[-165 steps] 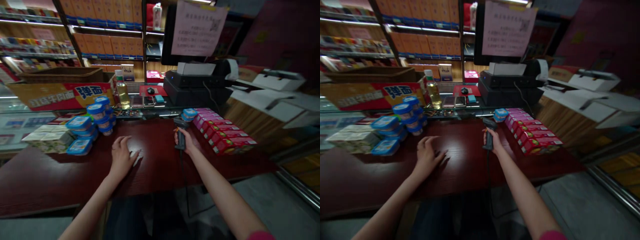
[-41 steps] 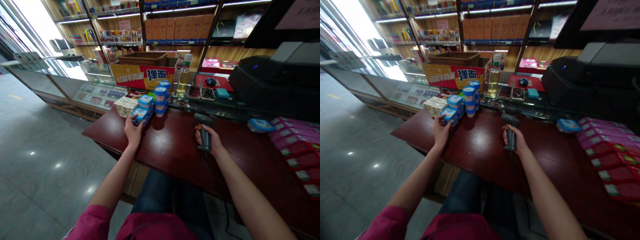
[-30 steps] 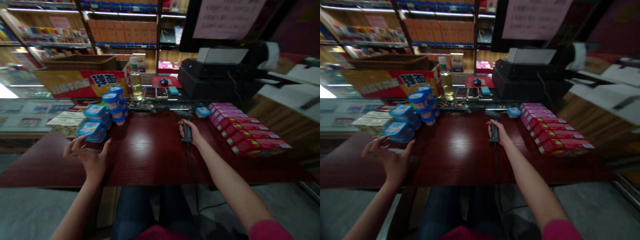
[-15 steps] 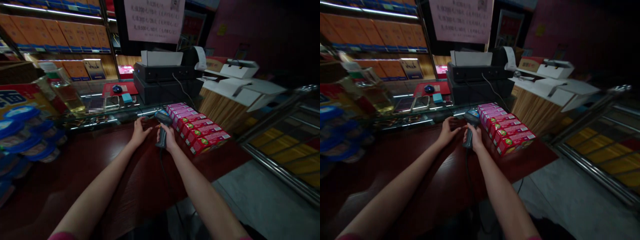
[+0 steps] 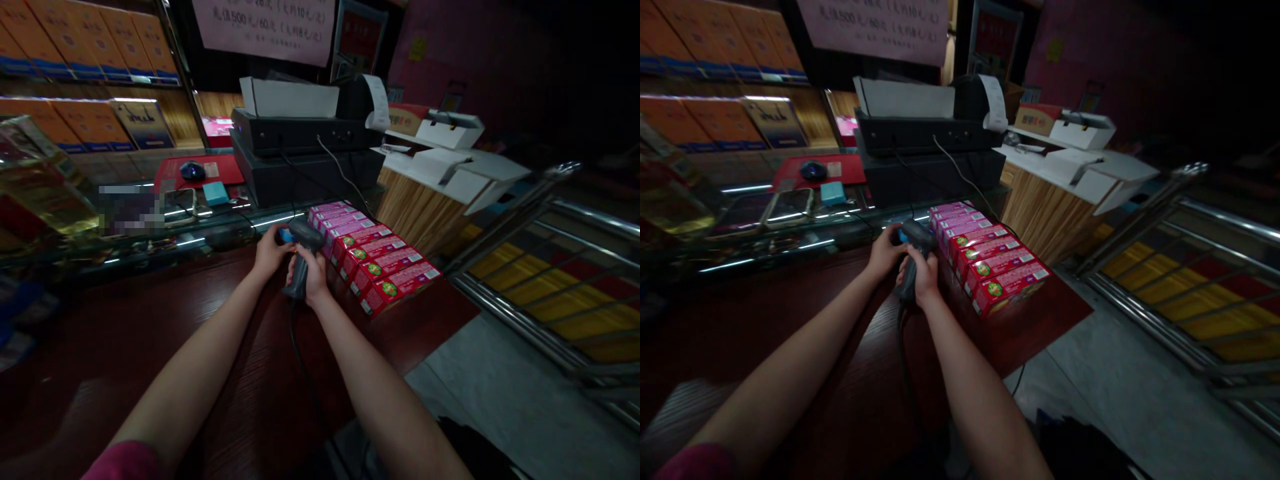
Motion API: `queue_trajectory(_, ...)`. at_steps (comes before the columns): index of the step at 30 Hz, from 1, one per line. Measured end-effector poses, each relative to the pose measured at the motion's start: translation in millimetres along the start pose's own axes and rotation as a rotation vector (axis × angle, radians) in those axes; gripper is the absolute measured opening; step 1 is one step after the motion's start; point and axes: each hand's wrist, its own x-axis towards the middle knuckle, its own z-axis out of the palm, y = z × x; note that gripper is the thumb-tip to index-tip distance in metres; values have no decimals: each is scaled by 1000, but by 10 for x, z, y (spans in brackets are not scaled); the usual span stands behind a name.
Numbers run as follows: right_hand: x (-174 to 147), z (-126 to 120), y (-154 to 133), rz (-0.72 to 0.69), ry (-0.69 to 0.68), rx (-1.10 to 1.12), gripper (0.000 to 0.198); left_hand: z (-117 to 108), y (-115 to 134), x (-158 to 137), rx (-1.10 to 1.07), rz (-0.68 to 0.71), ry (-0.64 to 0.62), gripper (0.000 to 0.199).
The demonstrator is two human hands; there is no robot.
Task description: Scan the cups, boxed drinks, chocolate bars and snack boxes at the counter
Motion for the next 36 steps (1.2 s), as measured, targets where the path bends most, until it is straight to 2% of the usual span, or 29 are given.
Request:
queue_trajectory(3,-58,-17,-52,-45,-44,4,37,-285,100,-255,-61,16,-7,47)
queue_trajectory(7,-225,-41,-93,-12,-167,-43,40,-894,203,-747,-139,-27,-49,51)
queue_trajectory(11,-421,-2,-56,93,-273,-113,40,-1632,265,-1288,-312,-188,-34,63)
queue_trajectory(15,-584,161,61,190,-373,-156,40,-2324,309,-1741,-577,-379,127,77)
queue_trajectory(17,-665,306,146,215,-414,-181,40,-2613,327,-1915,-685,-424,185,66)
queue_trajectory(20,-786,615,307,251,-510,-195,38,-2932,349,-2097,-778,-481,184,40)
queue_trajectory(24,-900,1118,594,357,-649,-110,34,-3106,390,-2184,-895,-520,190,28)
queue_trajectory(28,-939,1451,878,451,-676,-13,30,-3099,465,-2158,-1028,-525,188,30)
queue_trajectory(31,-949,1483,1001,504,-690,9,28,-3053,487,-2123,-1104,-551,202,32)
queue_trajectory(36,-958,1384,1013,517,-707,34,27,-2950,408,-2055,-1031,-538,374,17)
